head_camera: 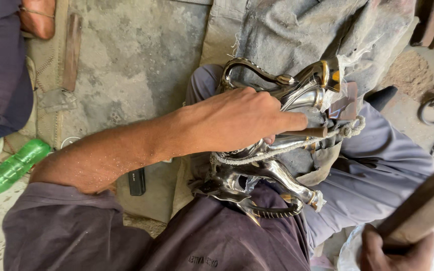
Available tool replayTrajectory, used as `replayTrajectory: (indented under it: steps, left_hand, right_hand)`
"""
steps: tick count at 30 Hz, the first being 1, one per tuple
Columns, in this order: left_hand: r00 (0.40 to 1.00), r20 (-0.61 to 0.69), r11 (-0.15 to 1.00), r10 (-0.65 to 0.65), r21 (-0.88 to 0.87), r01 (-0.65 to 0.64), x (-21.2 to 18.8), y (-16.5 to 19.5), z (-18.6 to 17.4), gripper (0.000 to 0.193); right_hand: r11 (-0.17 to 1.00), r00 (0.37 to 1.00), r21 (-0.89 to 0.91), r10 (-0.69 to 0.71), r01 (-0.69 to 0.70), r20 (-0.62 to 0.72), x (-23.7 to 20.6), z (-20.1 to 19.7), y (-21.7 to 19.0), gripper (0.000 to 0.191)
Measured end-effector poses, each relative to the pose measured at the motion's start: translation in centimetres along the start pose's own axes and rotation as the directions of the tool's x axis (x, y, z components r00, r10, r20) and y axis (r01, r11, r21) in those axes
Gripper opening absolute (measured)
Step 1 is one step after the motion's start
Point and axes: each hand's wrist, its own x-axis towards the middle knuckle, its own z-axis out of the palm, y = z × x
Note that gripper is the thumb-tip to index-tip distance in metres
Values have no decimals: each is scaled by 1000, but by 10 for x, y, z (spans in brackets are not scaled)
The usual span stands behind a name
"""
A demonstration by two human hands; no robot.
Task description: The person sits on the floor and uses a wooden mallet to tap a small metal tool against the surface of a silver pitcher. They then apply a cream from a small bottle to the pitcher and rub it in with a cloth. The person continues to tap the pitcher with the mallet and tool.
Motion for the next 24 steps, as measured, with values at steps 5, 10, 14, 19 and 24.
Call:
replayTrajectory:
  steps: [5,10,14,19,24]
  left_hand:
    - [998,67,1000,-7,19,6,8,8,-8,34]
    - [999,40,1000,2,22,-2,9,11,-5,29]
    - [999,1,999,-33,21,33,9,13,4,23]
    - [995,18,987,-98,128,95,7,17,8,23]
    - [995,-48,996,-91,-10,91,4,13,6,26]
  right_hand:
    - [963,995,269,-27,-1,98,4,54,-88,46]
    - [944,974,-242,-210,223,79,24,77,-132,53]
    - [975,977,-100,-189,199,100,37,82,-129,43]
    - [987,980,-76,-131,143,149,48,83,-127,47]
    - [985,976,-16,-166,170,138,55,86,-141,35]
